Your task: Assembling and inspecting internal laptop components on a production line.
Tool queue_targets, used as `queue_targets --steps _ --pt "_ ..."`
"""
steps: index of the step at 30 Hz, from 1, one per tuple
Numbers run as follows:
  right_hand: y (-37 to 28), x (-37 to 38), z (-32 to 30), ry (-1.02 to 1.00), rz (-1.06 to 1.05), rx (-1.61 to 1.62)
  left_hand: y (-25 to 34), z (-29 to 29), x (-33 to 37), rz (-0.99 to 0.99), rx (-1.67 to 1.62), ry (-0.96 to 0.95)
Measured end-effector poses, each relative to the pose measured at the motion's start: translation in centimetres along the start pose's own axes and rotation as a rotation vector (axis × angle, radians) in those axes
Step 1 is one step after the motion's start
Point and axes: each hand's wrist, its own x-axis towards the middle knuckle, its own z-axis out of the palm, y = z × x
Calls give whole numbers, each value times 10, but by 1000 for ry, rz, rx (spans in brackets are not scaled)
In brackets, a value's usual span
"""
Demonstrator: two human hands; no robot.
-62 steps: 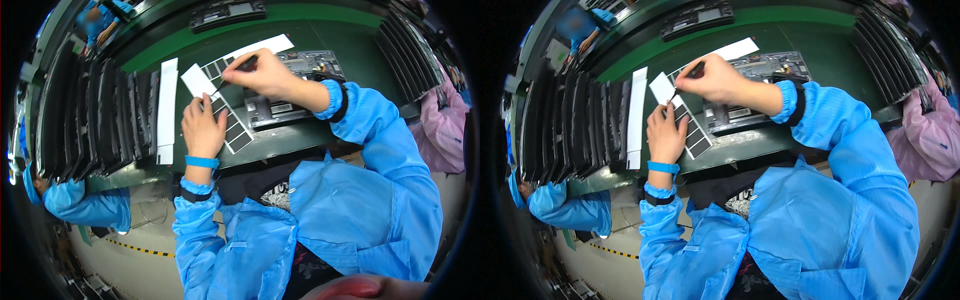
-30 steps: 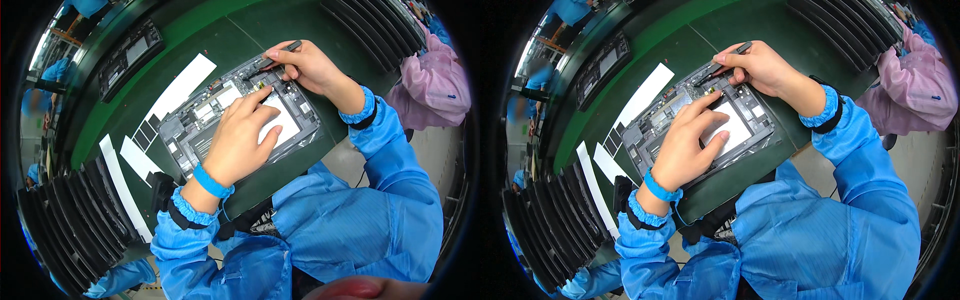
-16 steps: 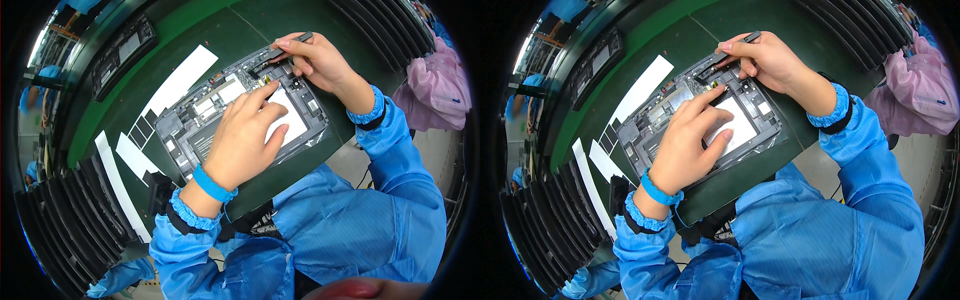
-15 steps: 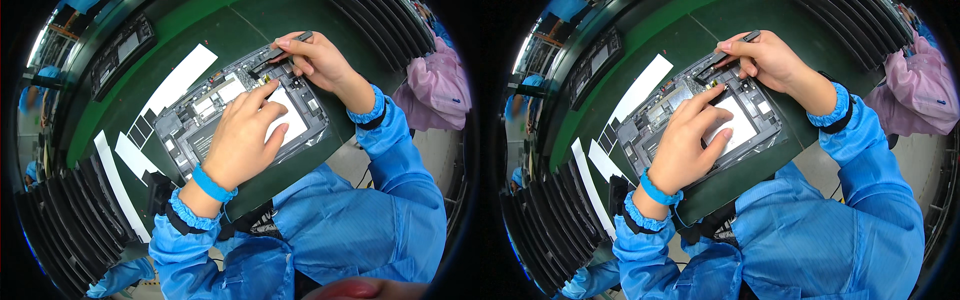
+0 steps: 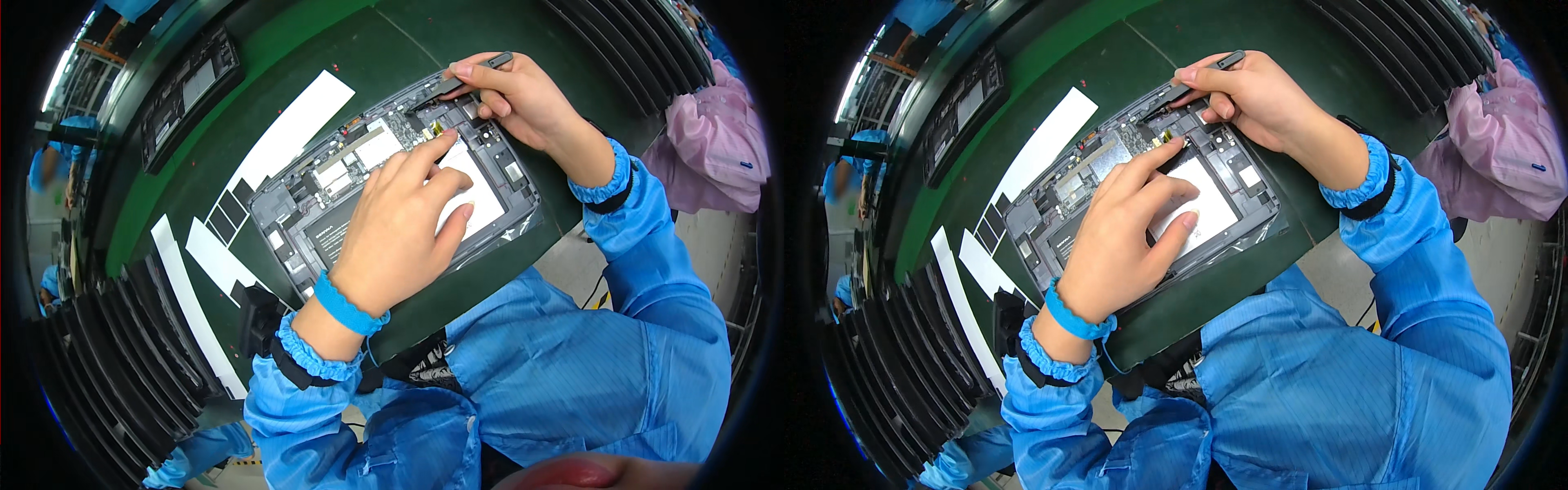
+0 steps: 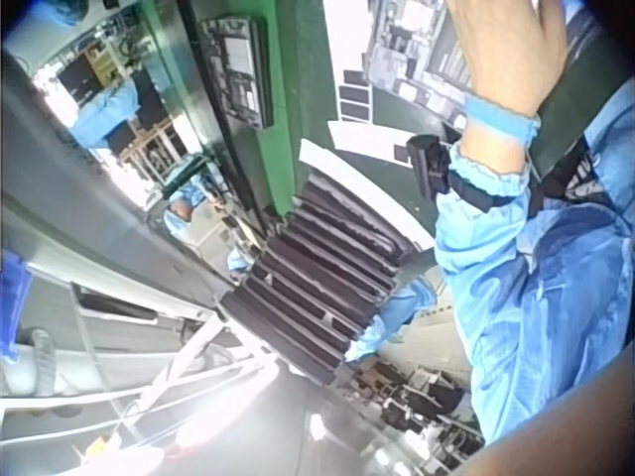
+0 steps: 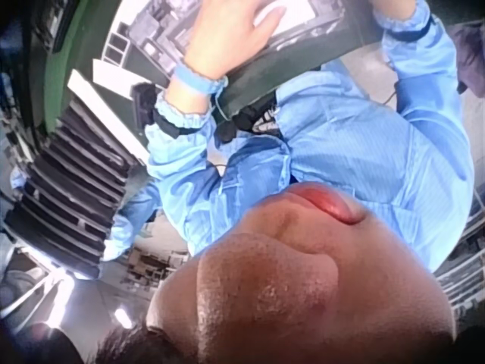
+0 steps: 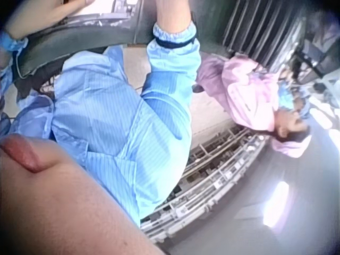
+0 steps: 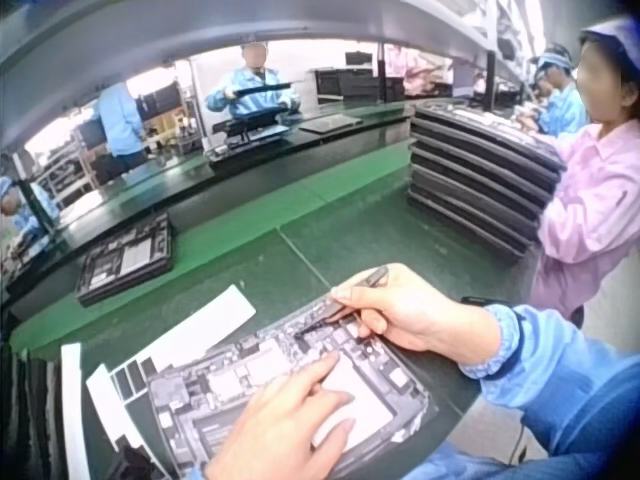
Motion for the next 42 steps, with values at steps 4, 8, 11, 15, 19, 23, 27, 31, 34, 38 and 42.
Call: queue_targets --steps 4,8,11,15,19,23,27,31,34,38,42 --pt "3 1 -1 19 -6 -12 1 0 -1 -30 -12 -18" --pt "1 -1 3 49 -10 -43 1 -1 0 -54 -44 -43" --pt "2 1 2 36 -32 -25 3 -1 1 -29 163 -16" --pt "5 3 -1 48 -23 -2 8 7 0 -82 313 -34" --pt "3 -8 2 83 -178 -17 15 12 3 -115 323 -9" --pt "1 -9 10 53 -247 -88 12 8 2 -149 299 8" --pt "-2 -11 12 260 -447 -203 17 -13 -20 -137 313 31" --pt "-1 -63 -8 249 -420 -773 48 -52 -78 -481 284 283" --pt "16 -88 3 158 -274 -867 41 -44 -129 -672 -157 250" --pt "24 -95 27 136 -356 -540 49 -38 -135 -570 -801 466" --pt "-11 -74 34 197 -242 -3 51 -55 -131 -417 -756 574"
